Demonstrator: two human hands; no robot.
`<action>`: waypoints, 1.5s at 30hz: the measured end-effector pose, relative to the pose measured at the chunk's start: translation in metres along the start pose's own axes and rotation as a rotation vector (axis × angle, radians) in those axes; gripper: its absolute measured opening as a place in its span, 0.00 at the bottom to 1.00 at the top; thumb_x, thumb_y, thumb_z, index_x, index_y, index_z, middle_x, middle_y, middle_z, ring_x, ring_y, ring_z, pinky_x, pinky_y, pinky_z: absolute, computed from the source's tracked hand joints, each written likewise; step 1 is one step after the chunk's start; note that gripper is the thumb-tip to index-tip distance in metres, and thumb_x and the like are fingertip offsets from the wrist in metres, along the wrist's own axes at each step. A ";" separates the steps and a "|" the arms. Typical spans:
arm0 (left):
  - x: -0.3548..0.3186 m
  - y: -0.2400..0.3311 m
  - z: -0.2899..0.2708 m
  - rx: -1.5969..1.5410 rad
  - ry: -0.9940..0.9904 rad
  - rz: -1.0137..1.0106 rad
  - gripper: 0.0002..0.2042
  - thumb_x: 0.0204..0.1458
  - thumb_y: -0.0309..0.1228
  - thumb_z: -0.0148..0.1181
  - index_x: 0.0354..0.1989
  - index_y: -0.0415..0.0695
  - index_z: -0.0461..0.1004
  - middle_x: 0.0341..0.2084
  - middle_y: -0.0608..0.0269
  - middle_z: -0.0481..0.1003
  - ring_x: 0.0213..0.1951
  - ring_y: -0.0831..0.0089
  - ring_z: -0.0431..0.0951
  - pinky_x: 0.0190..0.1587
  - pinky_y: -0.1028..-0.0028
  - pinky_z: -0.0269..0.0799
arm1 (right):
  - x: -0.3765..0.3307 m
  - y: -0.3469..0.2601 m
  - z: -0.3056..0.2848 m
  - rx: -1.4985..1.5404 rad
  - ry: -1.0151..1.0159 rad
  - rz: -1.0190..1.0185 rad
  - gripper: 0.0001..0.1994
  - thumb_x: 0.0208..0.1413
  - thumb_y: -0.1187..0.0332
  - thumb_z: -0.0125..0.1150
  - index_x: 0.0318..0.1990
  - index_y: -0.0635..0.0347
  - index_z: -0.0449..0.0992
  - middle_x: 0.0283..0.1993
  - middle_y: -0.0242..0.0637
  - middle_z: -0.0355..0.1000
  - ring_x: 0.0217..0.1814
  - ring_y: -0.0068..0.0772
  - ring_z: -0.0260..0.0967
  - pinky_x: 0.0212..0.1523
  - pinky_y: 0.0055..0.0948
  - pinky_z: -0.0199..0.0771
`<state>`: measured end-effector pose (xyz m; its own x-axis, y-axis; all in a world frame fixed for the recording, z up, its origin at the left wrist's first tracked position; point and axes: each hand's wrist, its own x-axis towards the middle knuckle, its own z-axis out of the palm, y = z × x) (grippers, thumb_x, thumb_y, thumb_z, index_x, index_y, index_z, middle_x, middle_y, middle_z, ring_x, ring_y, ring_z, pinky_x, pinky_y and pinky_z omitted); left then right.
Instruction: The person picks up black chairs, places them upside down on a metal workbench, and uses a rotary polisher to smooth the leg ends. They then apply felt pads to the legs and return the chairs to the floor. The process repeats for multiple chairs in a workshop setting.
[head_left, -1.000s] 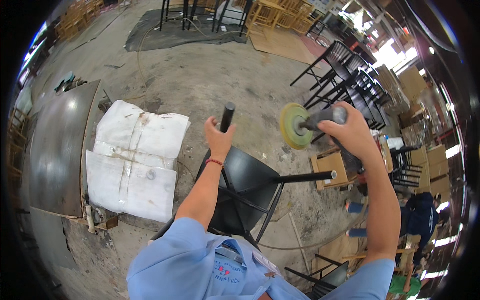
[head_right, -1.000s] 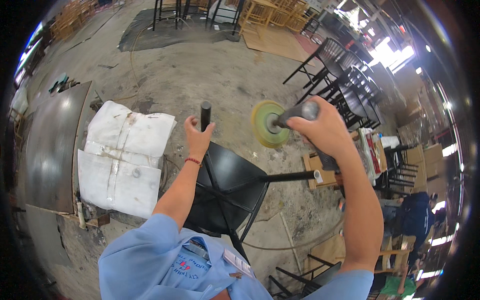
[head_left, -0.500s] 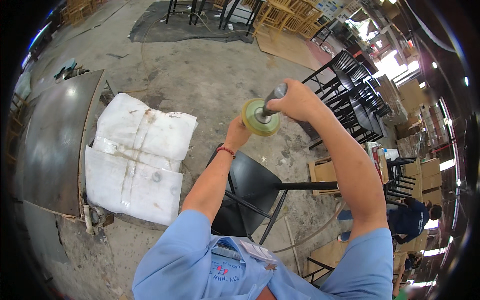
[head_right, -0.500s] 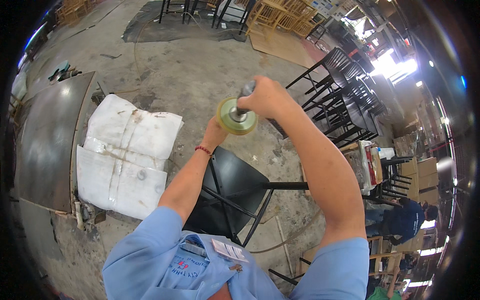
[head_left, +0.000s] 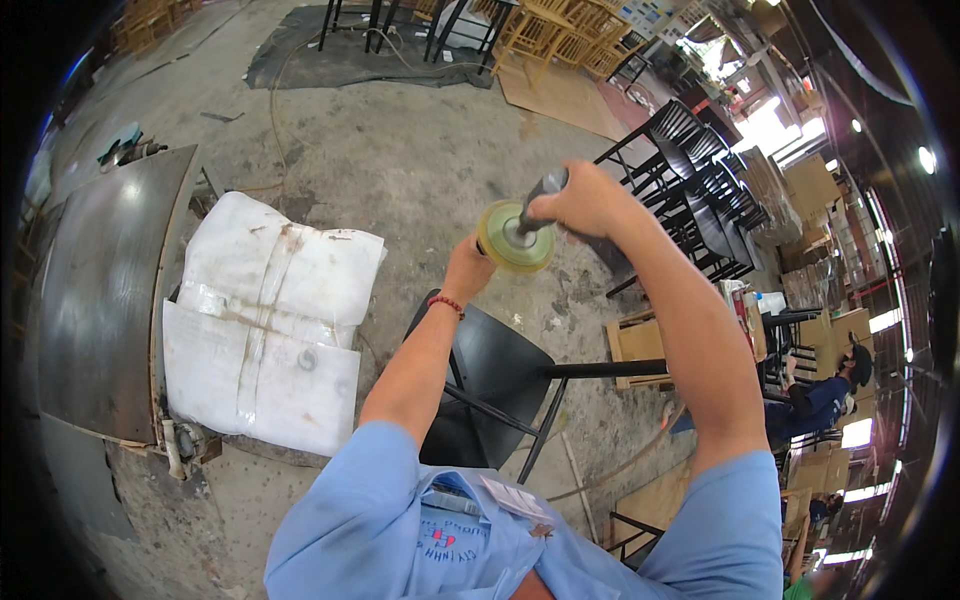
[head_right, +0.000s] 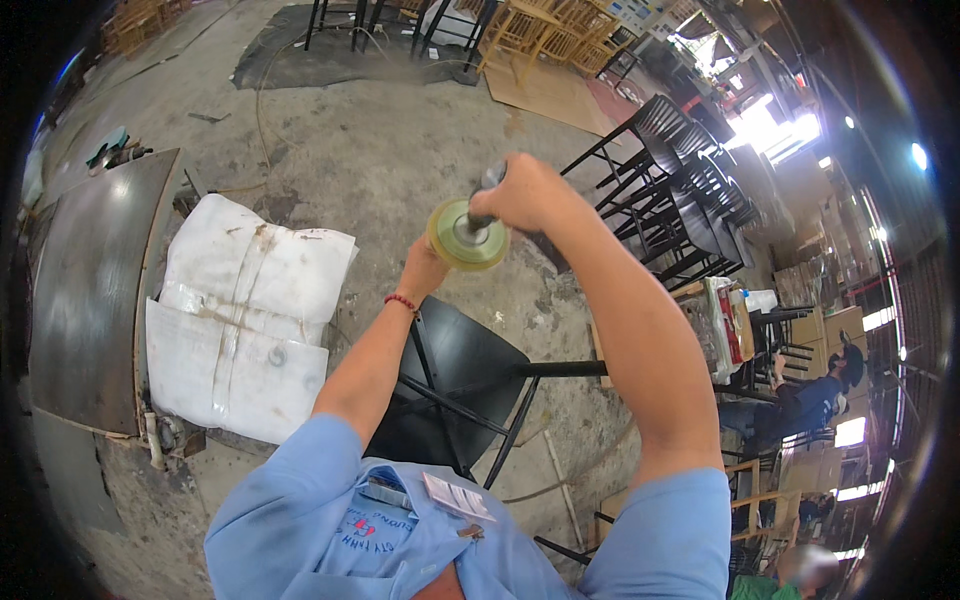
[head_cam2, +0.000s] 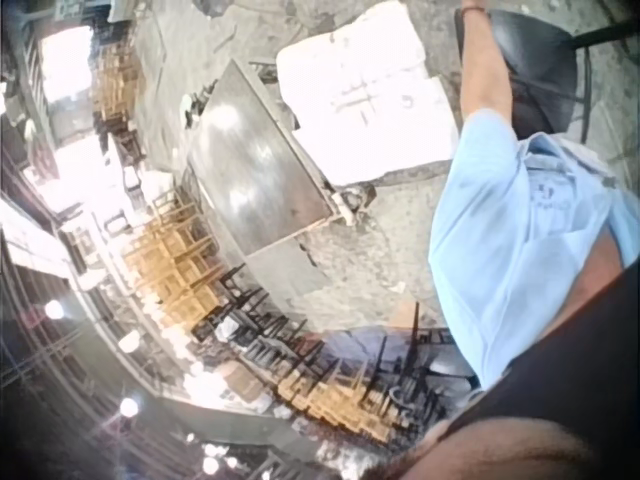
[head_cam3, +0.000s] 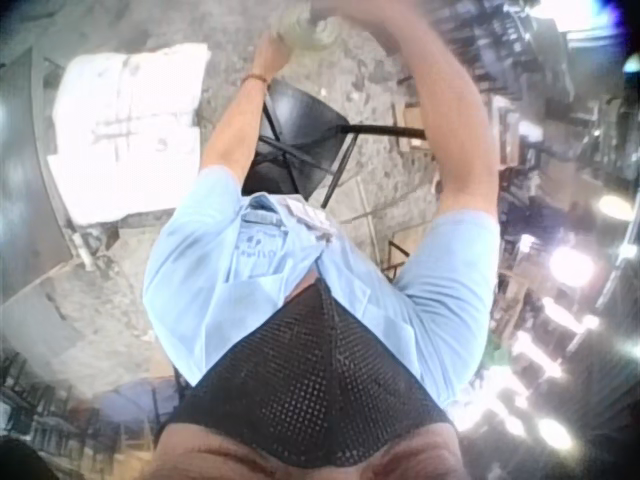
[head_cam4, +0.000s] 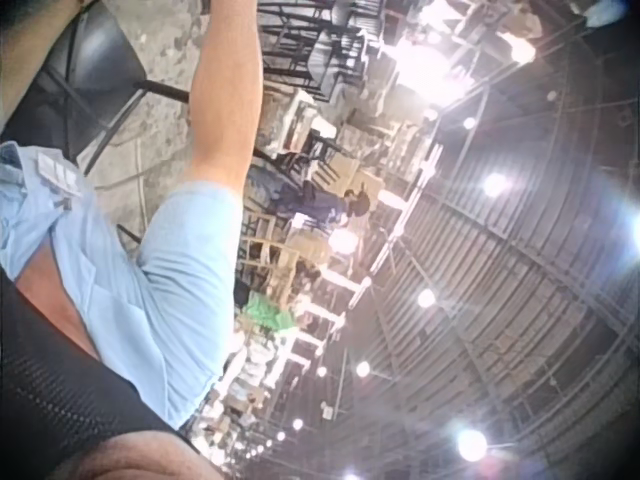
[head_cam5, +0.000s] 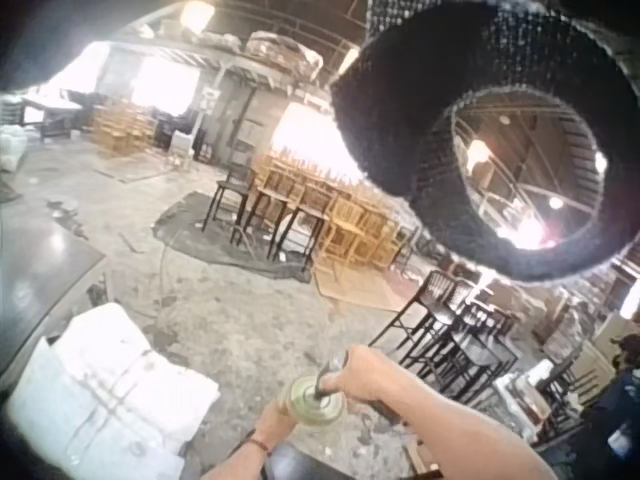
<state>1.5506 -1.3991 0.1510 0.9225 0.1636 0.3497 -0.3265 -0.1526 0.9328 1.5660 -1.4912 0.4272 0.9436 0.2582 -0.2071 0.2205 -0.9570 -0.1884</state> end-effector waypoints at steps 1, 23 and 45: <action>0.000 0.000 -0.002 0.000 -0.015 -0.078 0.16 0.52 0.31 0.63 0.50 0.44 0.75 0.43 0.52 0.79 0.44 0.56 0.80 0.47 0.65 0.74 | 0.004 -0.002 -0.006 -0.057 0.020 0.046 0.26 0.40 0.57 0.71 0.41 0.71 0.75 0.30 0.46 0.76 0.27 0.32 0.75 0.33 0.32 0.75; 0.001 -0.001 0.001 -0.143 -0.043 -0.153 0.11 0.51 0.33 0.66 0.40 0.43 0.75 0.34 0.52 0.78 0.37 0.54 0.78 0.40 0.64 0.72 | -0.036 0.001 -0.024 0.127 -0.032 0.014 0.20 0.43 0.62 0.70 0.41 0.68 0.75 0.27 0.39 0.76 0.25 0.28 0.74 0.30 0.30 0.73; -0.001 0.006 -0.002 -0.091 -0.059 -0.125 0.11 0.50 0.33 0.66 0.37 0.41 0.74 0.35 0.50 0.78 0.38 0.52 0.78 0.41 0.63 0.72 | -0.030 -0.032 -0.039 0.036 -0.201 0.151 0.36 0.41 0.62 0.71 0.58 0.74 0.68 0.29 0.44 0.77 0.22 0.29 0.74 0.25 0.31 0.75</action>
<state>1.5472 -1.3981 0.1559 0.9667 0.1177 0.2271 -0.2232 -0.0456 0.9737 1.5404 -1.4730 0.4771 0.8962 0.1370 -0.4220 0.0681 -0.9823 -0.1744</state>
